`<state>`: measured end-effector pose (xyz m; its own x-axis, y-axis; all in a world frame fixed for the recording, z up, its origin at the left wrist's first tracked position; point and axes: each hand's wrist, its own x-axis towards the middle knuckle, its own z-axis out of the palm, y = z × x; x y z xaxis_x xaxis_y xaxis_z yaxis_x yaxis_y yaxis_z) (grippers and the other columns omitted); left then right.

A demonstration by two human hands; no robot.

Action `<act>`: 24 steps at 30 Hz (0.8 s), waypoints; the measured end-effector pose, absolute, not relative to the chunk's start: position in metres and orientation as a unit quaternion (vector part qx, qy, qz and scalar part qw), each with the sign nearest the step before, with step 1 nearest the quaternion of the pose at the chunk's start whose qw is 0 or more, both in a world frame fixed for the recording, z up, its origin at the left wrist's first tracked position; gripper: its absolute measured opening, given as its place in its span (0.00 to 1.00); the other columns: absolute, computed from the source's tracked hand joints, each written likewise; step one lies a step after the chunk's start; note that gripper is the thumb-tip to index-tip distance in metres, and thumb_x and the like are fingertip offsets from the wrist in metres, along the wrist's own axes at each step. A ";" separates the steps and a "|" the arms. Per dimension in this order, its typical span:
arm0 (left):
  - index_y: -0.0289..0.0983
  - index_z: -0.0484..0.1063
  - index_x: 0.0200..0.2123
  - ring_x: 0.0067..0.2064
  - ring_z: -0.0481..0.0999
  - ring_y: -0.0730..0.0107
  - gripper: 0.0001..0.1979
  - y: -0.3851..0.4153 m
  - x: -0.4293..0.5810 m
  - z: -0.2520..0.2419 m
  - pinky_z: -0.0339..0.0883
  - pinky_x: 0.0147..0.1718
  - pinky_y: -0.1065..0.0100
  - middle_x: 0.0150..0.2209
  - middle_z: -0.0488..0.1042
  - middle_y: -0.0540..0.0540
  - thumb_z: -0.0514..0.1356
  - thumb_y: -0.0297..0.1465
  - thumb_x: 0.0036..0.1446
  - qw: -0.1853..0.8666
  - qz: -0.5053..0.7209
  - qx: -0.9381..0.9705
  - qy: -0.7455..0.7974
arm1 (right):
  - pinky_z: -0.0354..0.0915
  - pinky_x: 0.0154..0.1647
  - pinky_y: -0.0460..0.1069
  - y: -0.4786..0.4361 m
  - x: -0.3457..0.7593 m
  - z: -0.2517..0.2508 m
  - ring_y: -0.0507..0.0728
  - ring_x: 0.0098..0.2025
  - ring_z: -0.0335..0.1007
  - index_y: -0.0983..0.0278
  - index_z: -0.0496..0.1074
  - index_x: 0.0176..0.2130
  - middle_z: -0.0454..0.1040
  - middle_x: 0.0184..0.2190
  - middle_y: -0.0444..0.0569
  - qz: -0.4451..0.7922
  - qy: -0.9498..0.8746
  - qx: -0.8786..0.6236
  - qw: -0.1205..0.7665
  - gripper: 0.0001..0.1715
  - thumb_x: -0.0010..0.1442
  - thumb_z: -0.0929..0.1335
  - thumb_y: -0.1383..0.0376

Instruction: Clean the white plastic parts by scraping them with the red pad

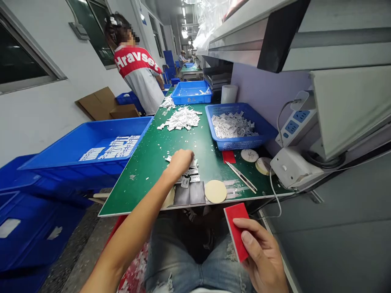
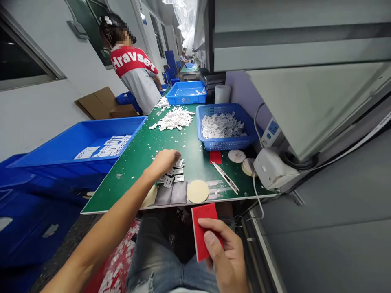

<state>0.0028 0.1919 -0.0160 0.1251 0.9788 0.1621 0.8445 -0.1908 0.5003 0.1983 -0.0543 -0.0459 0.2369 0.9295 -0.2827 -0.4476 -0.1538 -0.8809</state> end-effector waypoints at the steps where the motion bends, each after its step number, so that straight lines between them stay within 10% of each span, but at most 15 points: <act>1: 0.37 0.75 0.57 0.53 0.80 0.56 0.18 0.189 -0.001 -0.023 0.78 0.51 0.51 0.56 0.78 0.39 0.65 0.38 0.68 0.160 0.232 0.727 0.626 | 0.59 0.18 0.43 -0.054 0.197 -0.047 0.50 0.20 0.63 0.59 0.87 0.37 0.75 0.21 0.46 0.571 -0.244 -0.501 0.603 0.21 0.53 0.80 0.46; 11: 0.35 0.79 0.47 0.49 0.81 0.59 0.13 0.174 -0.028 -0.020 0.76 0.52 0.56 0.47 0.82 0.40 0.67 0.36 0.63 0.364 0.449 0.580 0.573 | 0.62 0.19 0.41 -0.045 0.177 -0.051 0.48 0.20 0.65 0.58 0.87 0.44 0.80 0.24 0.47 0.588 -0.195 -0.482 0.620 0.22 0.53 0.82 0.49; 18: 0.38 0.77 0.45 0.31 0.78 0.77 0.22 0.029 -0.038 -0.033 0.75 0.31 0.77 0.36 0.78 0.47 0.77 0.38 0.50 0.687 0.565 0.220 0.400 | 0.56 0.15 0.38 -0.025 0.164 -0.056 0.45 0.16 0.61 0.56 0.87 0.46 0.81 0.23 0.49 0.638 -0.285 -0.421 0.579 0.18 0.61 0.79 0.49; 24: 0.35 0.79 0.40 0.27 0.76 0.83 0.19 -0.018 -0.035 -0.037 0.70 0.25 0.85 0.31 0.78 0.52 0.80 0.26 0.46 0.839 0.488 -0.027 0.240 | 0.74 0.30 0.45 0.010 0.158 -0.033 0.53 0.27 0.80 0.53 0.87 0.50 0.87 0.32 0.49 0.641 -0.619 -0.181 0.417 0.13 0.69 0.74 0.56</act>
